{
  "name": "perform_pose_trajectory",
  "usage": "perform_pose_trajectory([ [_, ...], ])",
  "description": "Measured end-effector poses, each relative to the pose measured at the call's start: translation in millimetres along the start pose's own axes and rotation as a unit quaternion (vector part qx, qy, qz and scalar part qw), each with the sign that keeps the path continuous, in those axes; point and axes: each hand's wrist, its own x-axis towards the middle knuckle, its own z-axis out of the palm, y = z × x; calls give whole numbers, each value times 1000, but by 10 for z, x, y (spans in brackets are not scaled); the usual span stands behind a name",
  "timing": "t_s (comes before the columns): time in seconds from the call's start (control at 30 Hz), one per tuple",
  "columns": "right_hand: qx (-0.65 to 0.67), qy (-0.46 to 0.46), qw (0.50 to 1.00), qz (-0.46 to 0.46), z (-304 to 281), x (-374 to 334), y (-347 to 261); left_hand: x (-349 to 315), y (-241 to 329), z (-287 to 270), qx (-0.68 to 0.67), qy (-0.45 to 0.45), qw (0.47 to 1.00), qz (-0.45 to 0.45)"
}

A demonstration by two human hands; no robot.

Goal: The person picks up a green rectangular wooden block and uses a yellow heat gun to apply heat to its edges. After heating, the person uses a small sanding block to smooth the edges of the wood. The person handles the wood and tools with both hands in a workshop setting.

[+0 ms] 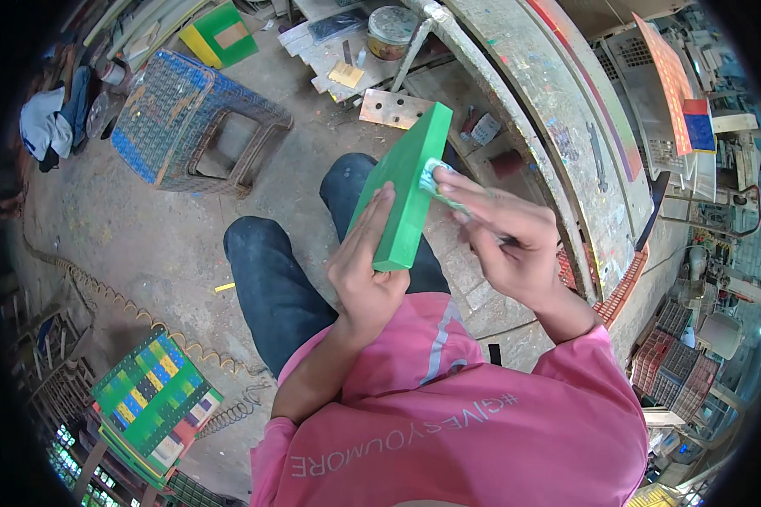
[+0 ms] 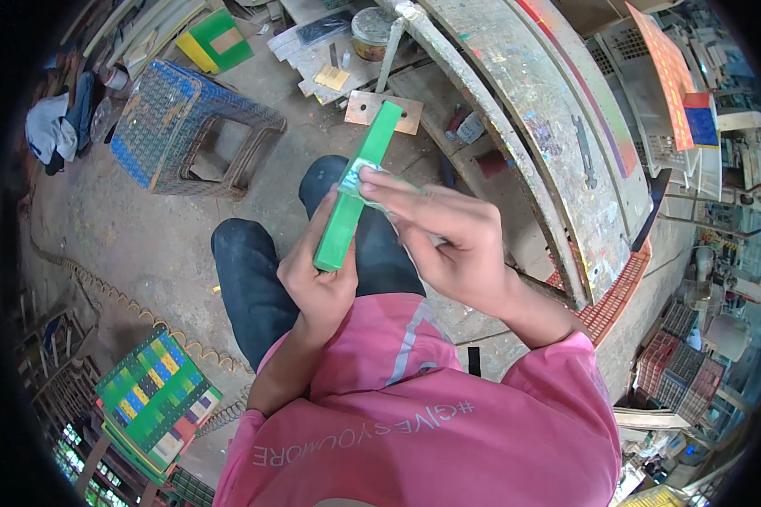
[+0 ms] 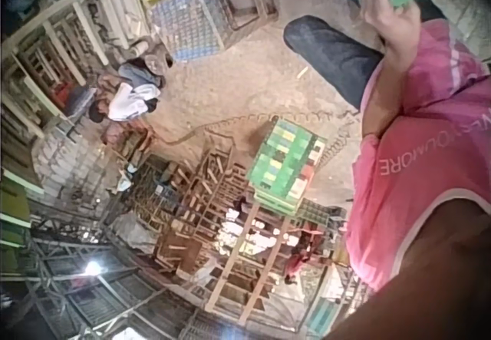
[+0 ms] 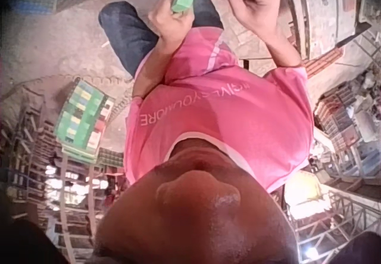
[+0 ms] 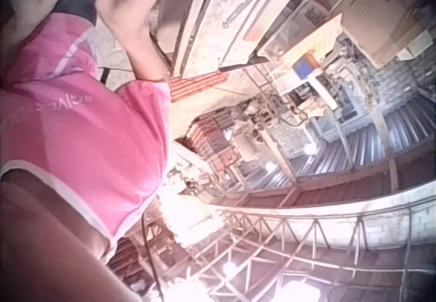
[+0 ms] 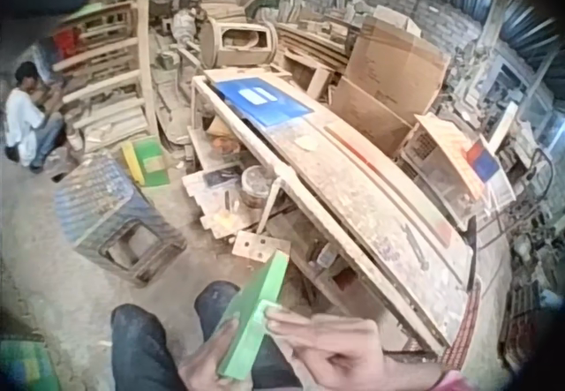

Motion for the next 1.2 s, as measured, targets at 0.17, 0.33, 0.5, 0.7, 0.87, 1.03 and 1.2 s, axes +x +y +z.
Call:
perform_pose_trajectory([
  [0.17, -159, 28, 985, -66, 80, 136, 171, 6, 37, 10, 0, -4, 1000, -10],
  [0.33, -169, 28, 983, -72, 172, 110, 224, 20, 21, 17, 9, 9, 1000, -1],
  [0.5, -179, 30, 982, -48, 206, 91, 231, 34, -8, 18, 22, 25, 999, 21],
  [0.7, -186, 10, 982, -34, 180, 78, 199, 12, 28, 12, -4, 3, 1000, -10],
  [0.87, -190, 19, 981, -25, 175, 122, 245, 35, -2, 23, 18, 21, 999, 20],
  [1.03, -213, -25, 976, -39, 186, 29, 115, 13, 24, 3, 4, -1, 1000, -16],
  [1.2, -130, -117, 984, -42, 168, -227, -293, 6, -3, -22, -16, 2, 1000, -4],
])
